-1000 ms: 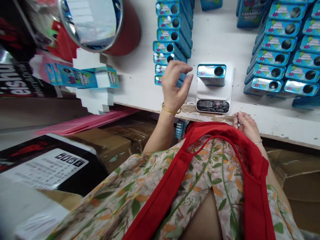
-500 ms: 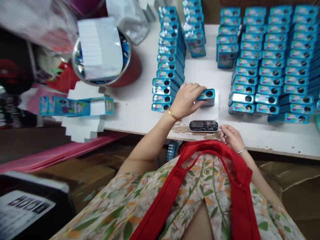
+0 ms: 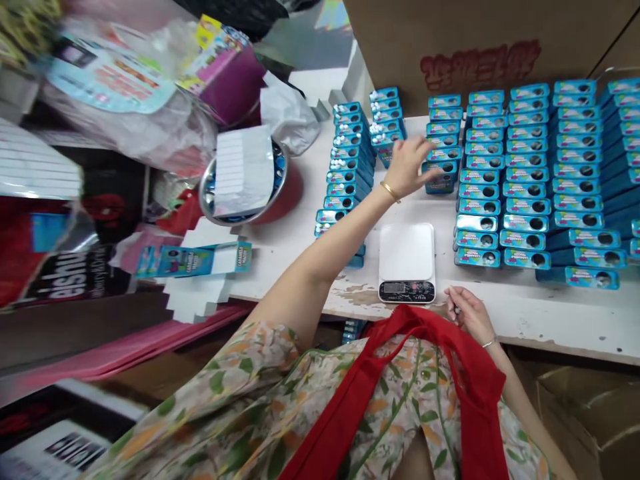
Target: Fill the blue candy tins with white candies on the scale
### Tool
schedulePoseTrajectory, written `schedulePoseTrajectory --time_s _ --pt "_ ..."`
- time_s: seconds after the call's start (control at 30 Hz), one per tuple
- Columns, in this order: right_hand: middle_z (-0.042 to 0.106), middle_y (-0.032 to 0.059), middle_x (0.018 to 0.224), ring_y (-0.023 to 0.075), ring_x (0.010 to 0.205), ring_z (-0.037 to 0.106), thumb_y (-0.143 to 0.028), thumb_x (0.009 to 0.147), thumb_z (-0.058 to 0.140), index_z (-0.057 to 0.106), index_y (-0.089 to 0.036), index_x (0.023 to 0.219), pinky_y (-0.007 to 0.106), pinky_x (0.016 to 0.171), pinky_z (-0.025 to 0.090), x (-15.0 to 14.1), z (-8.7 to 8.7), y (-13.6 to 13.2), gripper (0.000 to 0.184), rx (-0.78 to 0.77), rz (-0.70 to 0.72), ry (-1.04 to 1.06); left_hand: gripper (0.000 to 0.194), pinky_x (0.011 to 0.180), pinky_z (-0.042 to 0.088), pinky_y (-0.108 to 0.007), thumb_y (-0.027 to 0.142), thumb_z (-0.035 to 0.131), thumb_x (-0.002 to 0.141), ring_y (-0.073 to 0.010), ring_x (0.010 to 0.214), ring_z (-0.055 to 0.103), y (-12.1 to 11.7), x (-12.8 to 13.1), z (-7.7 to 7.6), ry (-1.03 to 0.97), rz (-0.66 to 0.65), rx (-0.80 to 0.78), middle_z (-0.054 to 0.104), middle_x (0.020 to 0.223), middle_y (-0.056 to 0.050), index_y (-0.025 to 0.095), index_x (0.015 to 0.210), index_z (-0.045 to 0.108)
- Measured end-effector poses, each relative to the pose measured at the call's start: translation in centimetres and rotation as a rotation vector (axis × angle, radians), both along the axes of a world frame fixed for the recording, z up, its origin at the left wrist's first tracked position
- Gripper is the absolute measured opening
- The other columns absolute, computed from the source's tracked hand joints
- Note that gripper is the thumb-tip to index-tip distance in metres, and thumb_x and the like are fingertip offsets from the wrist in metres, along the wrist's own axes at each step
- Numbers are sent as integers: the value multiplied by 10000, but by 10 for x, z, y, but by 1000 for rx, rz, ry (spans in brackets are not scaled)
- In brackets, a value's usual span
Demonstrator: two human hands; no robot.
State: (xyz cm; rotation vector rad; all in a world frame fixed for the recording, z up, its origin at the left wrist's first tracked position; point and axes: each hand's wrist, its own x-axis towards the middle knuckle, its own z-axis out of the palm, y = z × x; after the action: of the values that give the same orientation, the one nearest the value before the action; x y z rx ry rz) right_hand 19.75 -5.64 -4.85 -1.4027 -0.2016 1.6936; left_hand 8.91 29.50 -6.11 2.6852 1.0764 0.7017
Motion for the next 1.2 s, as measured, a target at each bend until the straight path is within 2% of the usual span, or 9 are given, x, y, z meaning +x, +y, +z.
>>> schedulePoseTrajectory --time_s 0.2,0.37,0.47,0.63,0.73,0.9,1.03,1.13,1.2 --pt "550 -14 622 88 529 469 -510 623 897 728 -193 822 220 475 375 -2 -3 6 411 4 -12 57 284 1074 270 -681 414 517 907 -376 1283 431 55 -41 0 -32 297 -38 577 1284 -180 219 1055 660" --pt "607 -11 677 72 536 511 -470 575 929 728 -187 810 188 456 377 0 2 8 420 -39 -62 93 234 1125 234 -691 281 491 859 -366 1272 459 49 -59 6 79 160 -53 611 1249 -137 257 945 706" --pt "649 7 725 87 593 571 -428 553 942 723 -177 818 176 465 413 1 5 6 426 -47 -102 116 200 1028 361 -661 294 531 842 -364 1102 547 11 -76 25 106 14 -52 645 1113 -142 270 898 722" --pt "683 20 761 90 617 610 -414 577 928 734 -176 844 163 501 483 1 7 0 406 -43 -78 135 258 833 480 -470 263 481 910 -289 970 606 -109 -91 80 376 -128 -49 647 1023 -145 172 938 721" --pt "695 23 767 94 624 638 -402 581 929 739 -177 840 159 531 528 -1 9 -4 392 -22 -63 151 283 774 467 -397 192 433 943 -252 930 620 -166 -84 98 566 -190 -67 661 1029 -144 146 941 713" --pt "737 58 845 157 774 735 -403 625 913 730 -165 861 200 691 612 -9 12 -12 382 2 -88 225 216 818 454 -394 182 481 949 -261 991 608 -191 -78 103 537 -200 -57 650 1105 -151 139 1015 682" --pt "757 86 939 220 966 744 -474 794 774 709 -169 920 315 832 636 -15 16 -16 337 -38 -104 343 239 834 460 -382 271 529 967 -255 1039 578 -224 -75 104 386 -283 -32 604 1208 -131 160 1164 605" --pt "755 71 900 245 1022 735 -510 897 633 682 -195 929 387 850 640 -17 21 -16 320 -55 -151 369 293 737 462 -327 273 376 1035 -213 947 604 -265 -63 91 399 -482 -119 625 1120 -112 167 1205 590" --pt "750 63 870 245 1026 734 -511 926 584 671 -205 924 393 850 640 -18 24 -15 318 -60 -181 370 328 724 464 -312 255 325 1048 -207 965 611 -285 -53 76 410 -520 -178 625 1124 -114 167 1226 587"
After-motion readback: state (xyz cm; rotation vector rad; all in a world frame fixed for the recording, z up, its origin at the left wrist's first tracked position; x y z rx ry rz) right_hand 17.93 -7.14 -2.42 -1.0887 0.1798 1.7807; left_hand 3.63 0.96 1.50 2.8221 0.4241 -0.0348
